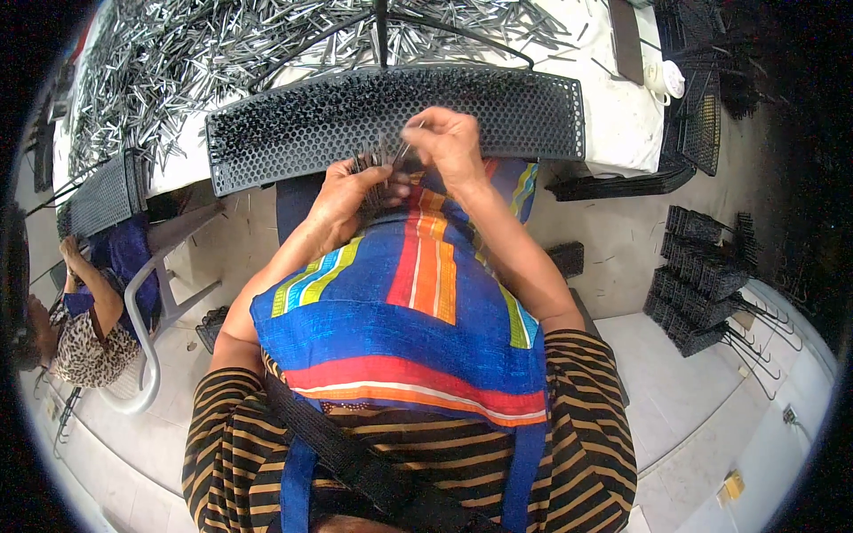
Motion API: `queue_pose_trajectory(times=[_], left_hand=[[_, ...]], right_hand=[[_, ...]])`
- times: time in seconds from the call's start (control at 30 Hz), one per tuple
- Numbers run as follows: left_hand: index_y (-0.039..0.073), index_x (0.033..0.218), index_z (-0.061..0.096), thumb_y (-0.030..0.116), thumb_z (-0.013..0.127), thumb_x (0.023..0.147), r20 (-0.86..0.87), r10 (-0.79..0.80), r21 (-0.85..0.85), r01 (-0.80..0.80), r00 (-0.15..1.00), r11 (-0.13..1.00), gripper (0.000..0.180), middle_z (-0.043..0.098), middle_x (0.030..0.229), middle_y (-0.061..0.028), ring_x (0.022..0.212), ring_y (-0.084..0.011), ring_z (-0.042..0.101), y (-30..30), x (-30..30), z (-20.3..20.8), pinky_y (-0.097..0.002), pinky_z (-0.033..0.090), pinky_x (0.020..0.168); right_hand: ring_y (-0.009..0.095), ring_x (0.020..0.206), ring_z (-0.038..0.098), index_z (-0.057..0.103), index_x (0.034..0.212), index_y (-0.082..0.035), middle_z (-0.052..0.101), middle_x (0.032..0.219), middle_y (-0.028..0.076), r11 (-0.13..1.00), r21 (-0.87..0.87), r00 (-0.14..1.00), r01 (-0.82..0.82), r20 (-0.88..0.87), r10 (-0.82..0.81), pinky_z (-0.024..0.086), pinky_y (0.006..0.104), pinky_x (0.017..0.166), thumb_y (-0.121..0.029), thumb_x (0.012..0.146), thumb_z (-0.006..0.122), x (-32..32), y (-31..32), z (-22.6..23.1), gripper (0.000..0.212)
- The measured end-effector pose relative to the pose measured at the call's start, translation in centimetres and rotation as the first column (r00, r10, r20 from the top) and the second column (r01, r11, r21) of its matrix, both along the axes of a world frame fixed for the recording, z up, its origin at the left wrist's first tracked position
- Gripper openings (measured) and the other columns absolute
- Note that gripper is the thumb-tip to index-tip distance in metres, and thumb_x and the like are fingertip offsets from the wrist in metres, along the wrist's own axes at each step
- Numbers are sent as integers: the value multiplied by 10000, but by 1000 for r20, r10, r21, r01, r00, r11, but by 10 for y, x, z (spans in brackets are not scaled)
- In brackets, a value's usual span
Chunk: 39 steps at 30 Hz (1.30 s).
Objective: The person picks up metal strips from a pile and inserts them into the holes of a perforated plate by hand.
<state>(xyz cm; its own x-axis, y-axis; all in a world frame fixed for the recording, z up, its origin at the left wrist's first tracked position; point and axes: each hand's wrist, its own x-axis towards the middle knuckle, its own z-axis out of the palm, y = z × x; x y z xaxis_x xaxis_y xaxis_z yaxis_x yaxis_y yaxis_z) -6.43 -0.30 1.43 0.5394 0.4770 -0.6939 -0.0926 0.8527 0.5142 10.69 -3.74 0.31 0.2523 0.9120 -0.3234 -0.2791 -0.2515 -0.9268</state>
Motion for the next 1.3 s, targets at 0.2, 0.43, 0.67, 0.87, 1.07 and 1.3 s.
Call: queue_pose_trajectory(times=[0.2, 0.43, 0.67, 0.87, 1.07, 1.3], left_hand=[[-34, 958, 624, -28, 568, 826, 36, -294, 142, 286, 955, 948, 143, 666, 809, -110, 675, -142, 636, -12, -10, -16, -252, 535, 665], [2, 989, 616, -7, 545, 853, -46, -205, 214, 210, 978, 954, 154, 636, 761, -50, 589, -84, 540, -7, -9, -4, -211, 444, 538], [-10, 992, 595, -25, 527, 845, 29, -7, 124, 4, 1000, 992, 163, 657, 799, -74, 616, -114, 588, -1, -7, -2, -218, 448, 523], [-11, 1013, 602, -21, 545, 831, 18, 36, 134, -38, 999, 990, 191, 675, 817, -101, 647, -142, 621, 1, -2, -9, -243, 469, 548], [-1, 1002, 587, -29, 562, 816, 1, 94, 113, -93, 996, 989, 189, 694, 853, -135, 655, -169, 647, 3, -2, -7, -257, 482, 535], [-15, 973, 553, -59, 570, 792, 21, 156, 15, -157, 987, 988, 187, 685, 791, -135, 615, -179, 659, 5, 2, -10, -256, 493, 487]], right_hand=[[25, 532, 511, 668, 861, 0, 617, 665, -9, 953, 240, 935, 186, 256, -247, 383, 176, 475, -24, 792, 695, 7, 17, 5, 78], [10, 548, 480, 695, 885, -18, 604, 696, -32, 927, 354, 820, 122, 491, -295, 377, 161, 485, -22, 790, 711, -4, 36, -15, 96], [31, 584, 480, 695, 849, -5, 617, 716, -8, 901, 434, 706, -6, 640, -304, 378, 195, 521, 1, 761, 711, -8, 42, -10, 89], [113, 579, 549, 696, 832, -18, 626, 709, 51, 906, 417, 619, -78, 732, -284, 429, 237, 533, -16, 730, 717, -9, 44, -12, 104], [158, 583, 591, 700, 812, -28, 623, 702, 71, 906, 402, 469, -131, 830, -301, 450, 262, 535, -32, 716, 721, -9, 46, -12, 98], [265, 650, 645, 697, 811, -56, 650, 754, 93, 926, 345, 481, -154, 845, -235, 499, 320, 578, -98, 727, 709, -10, 47, -8, 95]])
